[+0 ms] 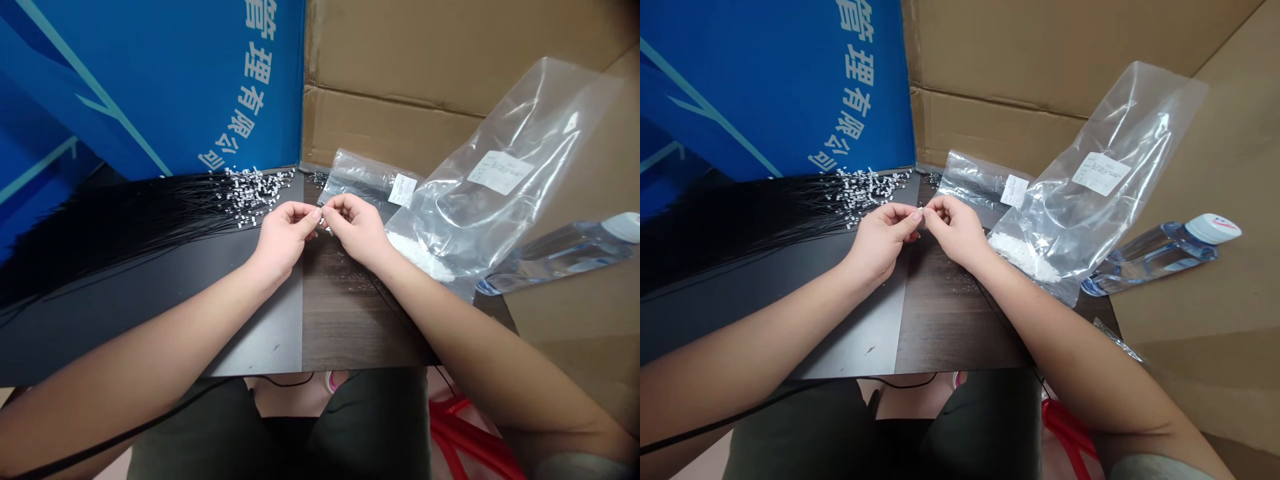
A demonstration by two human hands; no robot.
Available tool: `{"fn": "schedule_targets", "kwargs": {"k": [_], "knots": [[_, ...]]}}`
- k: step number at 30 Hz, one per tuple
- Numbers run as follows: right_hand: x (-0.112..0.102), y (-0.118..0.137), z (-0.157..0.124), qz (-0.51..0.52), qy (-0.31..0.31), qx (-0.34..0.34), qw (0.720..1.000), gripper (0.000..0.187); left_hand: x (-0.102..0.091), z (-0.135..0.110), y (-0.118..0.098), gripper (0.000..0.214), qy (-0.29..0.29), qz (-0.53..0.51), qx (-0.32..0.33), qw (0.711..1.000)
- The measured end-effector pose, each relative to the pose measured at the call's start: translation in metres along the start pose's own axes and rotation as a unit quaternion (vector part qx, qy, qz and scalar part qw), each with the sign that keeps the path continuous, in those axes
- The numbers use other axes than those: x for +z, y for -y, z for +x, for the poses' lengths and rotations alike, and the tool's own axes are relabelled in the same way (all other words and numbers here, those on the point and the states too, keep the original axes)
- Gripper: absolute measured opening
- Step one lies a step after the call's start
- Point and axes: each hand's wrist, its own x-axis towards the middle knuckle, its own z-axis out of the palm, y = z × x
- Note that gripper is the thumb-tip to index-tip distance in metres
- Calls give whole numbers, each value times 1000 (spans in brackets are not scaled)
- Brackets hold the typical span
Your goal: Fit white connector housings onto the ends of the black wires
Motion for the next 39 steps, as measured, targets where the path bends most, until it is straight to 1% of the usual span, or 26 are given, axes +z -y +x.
{"fn": "schedule_targets", "kwargs": {"k": [6, 12, 17, 20, 28, 31, 35, 39], "knots": [[0, -2, 1, 14, 13, 3, 1000, 15, 1, 0, 0, 17, 22, -15, -8, 1000], [-3, -3, 2, -18, 30, -3, 999, 16, -3, 2, -5, 18, 58, -14, -44, 997], [-5, -2, 2, -42, 34, -10, 998, 14, -5, 6, -7, 16, 75, 12, -45, 996], [-6, -1, 2, -51, 36, -7, 998, 12, -7, 8, -6, 15, 85, 41, -36, 995], [-7, 0, 4, -38, 44, 24, 998, 12, -11, 11, -4, 16, 76, 109, 15, 991], [-8, -1, 4, -52, 48, 36, 997, 10, -12, 12, -3, 14, 75, 139, 35, 987], [-9, 0, 4, -77, 56, 35, 995, 9, -14, 14, 0, 12, 82, 178, 51, 979], [-10, -1, 4, -94, 69, 31, 993, 10, -15, 15, 2, 12, 80, 185, 59, 978]]}}
